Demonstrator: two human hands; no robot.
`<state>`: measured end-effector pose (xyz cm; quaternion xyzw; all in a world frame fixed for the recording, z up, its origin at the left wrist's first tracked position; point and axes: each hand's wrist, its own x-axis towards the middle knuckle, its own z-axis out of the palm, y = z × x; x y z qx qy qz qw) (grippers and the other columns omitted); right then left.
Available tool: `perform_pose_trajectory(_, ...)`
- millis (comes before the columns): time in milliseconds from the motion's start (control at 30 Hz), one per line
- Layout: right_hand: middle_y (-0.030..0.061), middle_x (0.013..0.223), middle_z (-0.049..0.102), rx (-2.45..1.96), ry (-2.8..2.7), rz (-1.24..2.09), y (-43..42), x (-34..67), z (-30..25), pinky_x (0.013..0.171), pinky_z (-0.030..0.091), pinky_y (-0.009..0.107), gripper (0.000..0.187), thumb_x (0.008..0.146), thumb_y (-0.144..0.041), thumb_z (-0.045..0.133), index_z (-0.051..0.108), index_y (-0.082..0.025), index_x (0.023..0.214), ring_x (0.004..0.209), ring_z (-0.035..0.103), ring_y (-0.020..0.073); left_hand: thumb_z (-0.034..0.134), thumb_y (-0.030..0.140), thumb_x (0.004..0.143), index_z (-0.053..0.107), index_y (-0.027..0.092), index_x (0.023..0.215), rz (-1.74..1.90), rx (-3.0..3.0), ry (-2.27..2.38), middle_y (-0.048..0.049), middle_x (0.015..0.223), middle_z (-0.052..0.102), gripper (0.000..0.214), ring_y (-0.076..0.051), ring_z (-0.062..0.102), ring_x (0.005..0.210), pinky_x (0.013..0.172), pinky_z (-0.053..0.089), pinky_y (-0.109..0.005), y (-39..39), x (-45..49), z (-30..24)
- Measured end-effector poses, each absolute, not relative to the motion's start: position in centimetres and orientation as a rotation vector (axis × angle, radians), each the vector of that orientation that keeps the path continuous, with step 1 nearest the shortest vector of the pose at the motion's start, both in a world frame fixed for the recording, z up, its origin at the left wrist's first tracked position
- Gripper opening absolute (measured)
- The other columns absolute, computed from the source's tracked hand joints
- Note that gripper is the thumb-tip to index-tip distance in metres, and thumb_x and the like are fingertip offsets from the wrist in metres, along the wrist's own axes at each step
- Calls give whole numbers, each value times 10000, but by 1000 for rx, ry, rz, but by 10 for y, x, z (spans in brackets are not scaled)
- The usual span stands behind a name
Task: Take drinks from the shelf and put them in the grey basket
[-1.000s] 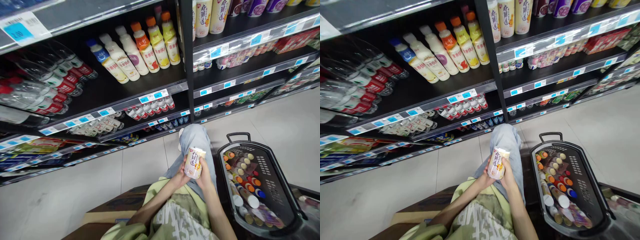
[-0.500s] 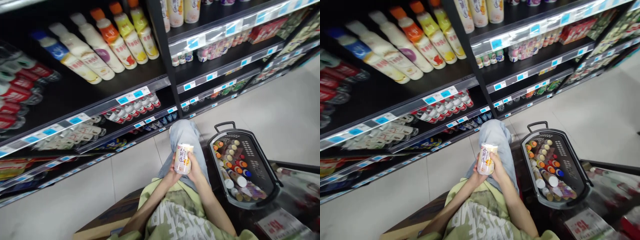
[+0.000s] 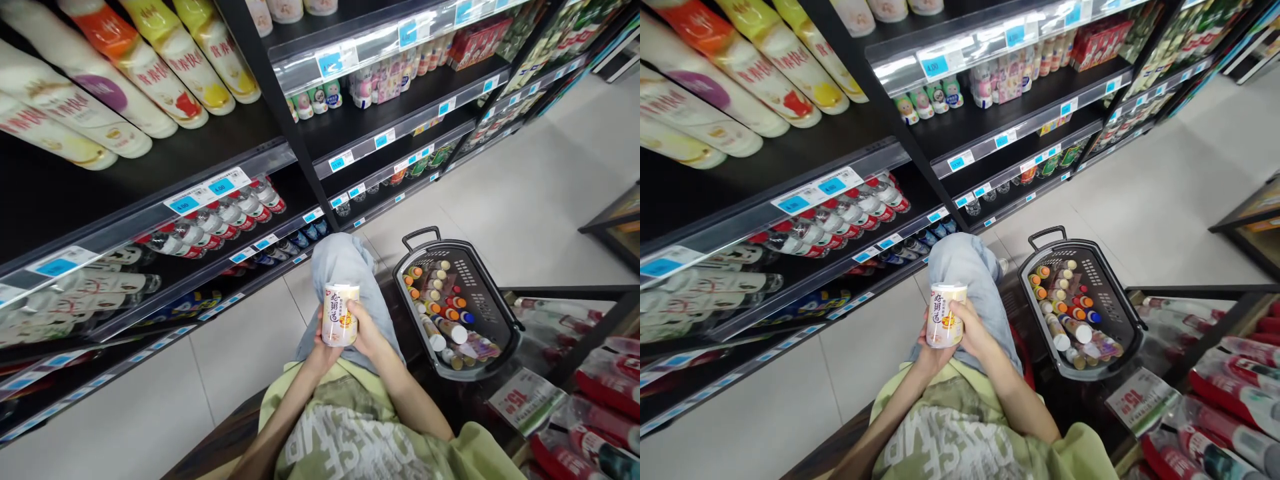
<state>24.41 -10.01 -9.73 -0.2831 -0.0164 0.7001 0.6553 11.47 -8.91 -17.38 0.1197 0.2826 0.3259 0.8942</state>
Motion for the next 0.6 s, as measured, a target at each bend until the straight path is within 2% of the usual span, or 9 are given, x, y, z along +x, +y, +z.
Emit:
perform_pose_trajectory(233, 55, 882, 762, -630, -7, 1594, -100, 246, -93, 753, 681, 455, 598, 712, -690, 853, 675, -225, 1042, 954, 757, 322, 1052, 559, 525, 733, 315, 997, 771, 279, 589, 29, 1194, 789, 620, -260, 771, 1077, 1181, 522, -525, -92, 123, -166)
perform_pose_trajectory(433, 79, 927, 782, -640, 82, 1606, -105, 244, -97, 791, 684, 465, 656, 703, -701, 880, 681, -210, 1090, 944, 770, 322, 1047, 526, 564, 712, 278, 968, 767, 247, 597, 12, 1201, 783, 581, -292, 725, 1232, 1199, 504, -485, -97, 123, -166)
perform_pose_trajectory(600, 92, 990, 791, -661, 66, 1611, -107, 243, -92, 835, 673, 488, 658, 742, -750, 835, 709, -222, 1114, 979, 766, 338, 1010, 657, 559, 704, 303, 1030, 764, 360, 596, -8, 1264, 763, 665, -300, 690, 1292, 1210, 494, -489, -97, 126, -158)
